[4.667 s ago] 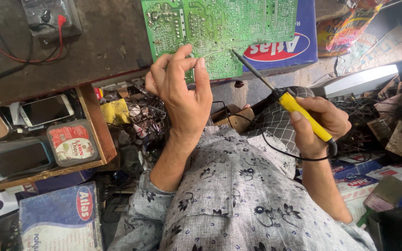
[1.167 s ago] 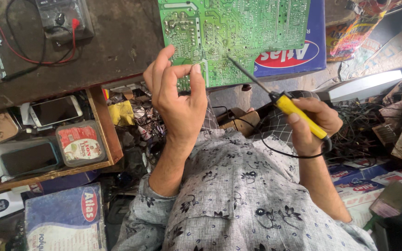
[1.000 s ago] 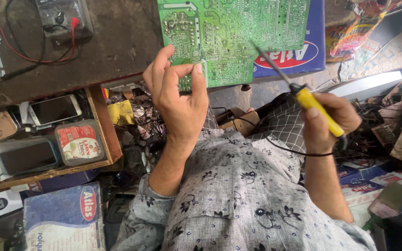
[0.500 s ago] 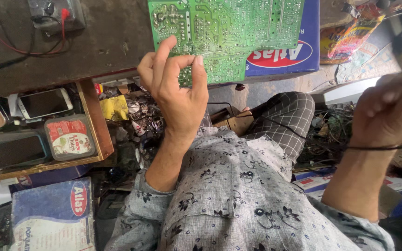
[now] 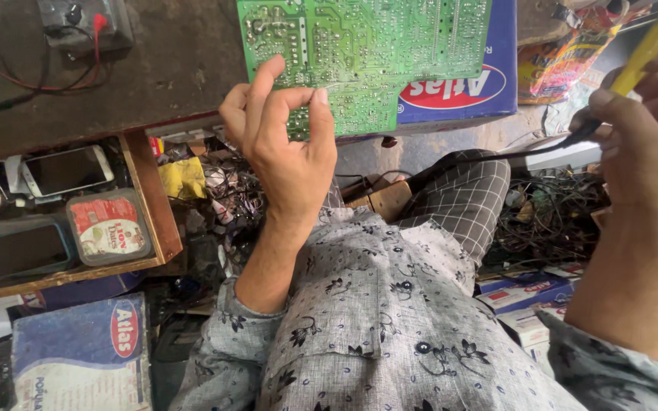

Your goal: The person sits on the floor and uses a soldering iron and solder wire to reflow solder joints on a green circuit board. They repeatedly apply heat and solder to various points on the board, occasionally adjusting the board's position.

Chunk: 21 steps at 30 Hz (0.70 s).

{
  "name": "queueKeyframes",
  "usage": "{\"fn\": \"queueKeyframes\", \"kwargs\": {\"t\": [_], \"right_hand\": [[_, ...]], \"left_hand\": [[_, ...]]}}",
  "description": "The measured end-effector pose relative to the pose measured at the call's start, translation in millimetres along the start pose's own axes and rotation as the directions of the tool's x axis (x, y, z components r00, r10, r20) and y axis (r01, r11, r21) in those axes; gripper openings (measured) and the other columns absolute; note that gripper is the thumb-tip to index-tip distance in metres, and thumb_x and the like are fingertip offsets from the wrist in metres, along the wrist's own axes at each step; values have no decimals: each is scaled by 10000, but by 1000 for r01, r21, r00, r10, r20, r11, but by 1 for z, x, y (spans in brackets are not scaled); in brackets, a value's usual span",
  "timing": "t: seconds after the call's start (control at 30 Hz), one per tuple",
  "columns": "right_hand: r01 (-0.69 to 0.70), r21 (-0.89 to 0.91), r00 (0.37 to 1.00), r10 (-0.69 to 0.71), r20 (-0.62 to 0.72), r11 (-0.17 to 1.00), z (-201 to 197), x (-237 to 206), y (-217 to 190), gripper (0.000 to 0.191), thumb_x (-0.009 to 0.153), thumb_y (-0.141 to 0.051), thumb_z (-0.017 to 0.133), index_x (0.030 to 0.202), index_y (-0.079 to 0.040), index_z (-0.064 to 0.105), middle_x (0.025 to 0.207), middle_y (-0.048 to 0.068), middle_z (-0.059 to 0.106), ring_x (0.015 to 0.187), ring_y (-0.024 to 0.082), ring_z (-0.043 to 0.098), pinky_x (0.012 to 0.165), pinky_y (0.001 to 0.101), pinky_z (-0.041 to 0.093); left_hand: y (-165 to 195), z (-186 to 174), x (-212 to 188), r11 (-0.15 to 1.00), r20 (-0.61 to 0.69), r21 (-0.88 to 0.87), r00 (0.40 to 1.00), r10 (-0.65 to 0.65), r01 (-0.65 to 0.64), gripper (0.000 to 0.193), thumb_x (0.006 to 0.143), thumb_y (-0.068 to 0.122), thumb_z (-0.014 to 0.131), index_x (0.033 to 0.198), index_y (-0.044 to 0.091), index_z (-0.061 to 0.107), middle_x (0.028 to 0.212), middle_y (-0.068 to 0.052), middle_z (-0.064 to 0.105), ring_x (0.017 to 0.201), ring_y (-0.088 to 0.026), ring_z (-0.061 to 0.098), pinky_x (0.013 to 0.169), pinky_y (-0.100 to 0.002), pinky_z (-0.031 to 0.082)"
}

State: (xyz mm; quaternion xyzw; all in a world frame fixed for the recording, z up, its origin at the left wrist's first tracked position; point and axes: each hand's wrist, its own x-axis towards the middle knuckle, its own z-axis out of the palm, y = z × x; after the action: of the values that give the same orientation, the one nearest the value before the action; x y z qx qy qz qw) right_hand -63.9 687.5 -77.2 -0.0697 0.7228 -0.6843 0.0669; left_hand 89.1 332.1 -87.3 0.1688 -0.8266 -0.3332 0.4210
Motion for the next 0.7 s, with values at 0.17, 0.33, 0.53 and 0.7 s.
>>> {"fn": "queueKeyframes", "kwargs": {"t": [0.17, 0.33, 0.53, 0.7], "right_hand": [[301, -422, 944, -204, 259, 855, -15, 11, -1, 250, 1098, 83, 509, 1334, 1, 510, 1137, 103, 574, 978, 171, 617, 953, 264, 529], [340, -612, 938, -308, 161, 714, 0, -5, -13, 367, 1055, 20, 681, 1390, -40, 544, 1247, 105, 612, 1134, 181, 647, 836, 254, 494], [657, -667, 724, -539, 429, 351, 25, -11, -23, 314, 1018, 3, 768, 1299, -7, 629, 1296, 120, 648, 1179, 209, 644, 1033, 298, 514], [727, -666, 615, -592, 522, 168, 42, -9, -25, 291, 942, -43, 820, 1207, -47, 702, 1214, 70, 729, 1051, 193, 602, 936, 326, 423]], "left_hand": [[-2, 1, -1, 1000, -7, -25, 1000, -18, 18, 139, 946, 94, 798, 971, 54, 668, 1394, -111, 654, 1215, -298, 505, 1086, -430, 395], [-3, 2, -2, 1000, 5, -24, 1000, -15, 15, 138, 947, 98, 795, 977, 50, 669, 1404, -112, 646, 1215, -297, 499, 1073, -419, 403], [-7, 5, -1, 1000, 18, -14, 1000, 11, -11, 122, 954, 121, 803, 958, 58, 699, 1416, -117, 627, 1231, -288, 481, 1107, -444, 387], [-5, 6, -3, 1000, 12, -15, 1000, 6, -6, 119, 948, 140, 820, 917, 73, 727, 1418, -116, 620, 1230, -288, 474, 1118, -446, 389]]}}
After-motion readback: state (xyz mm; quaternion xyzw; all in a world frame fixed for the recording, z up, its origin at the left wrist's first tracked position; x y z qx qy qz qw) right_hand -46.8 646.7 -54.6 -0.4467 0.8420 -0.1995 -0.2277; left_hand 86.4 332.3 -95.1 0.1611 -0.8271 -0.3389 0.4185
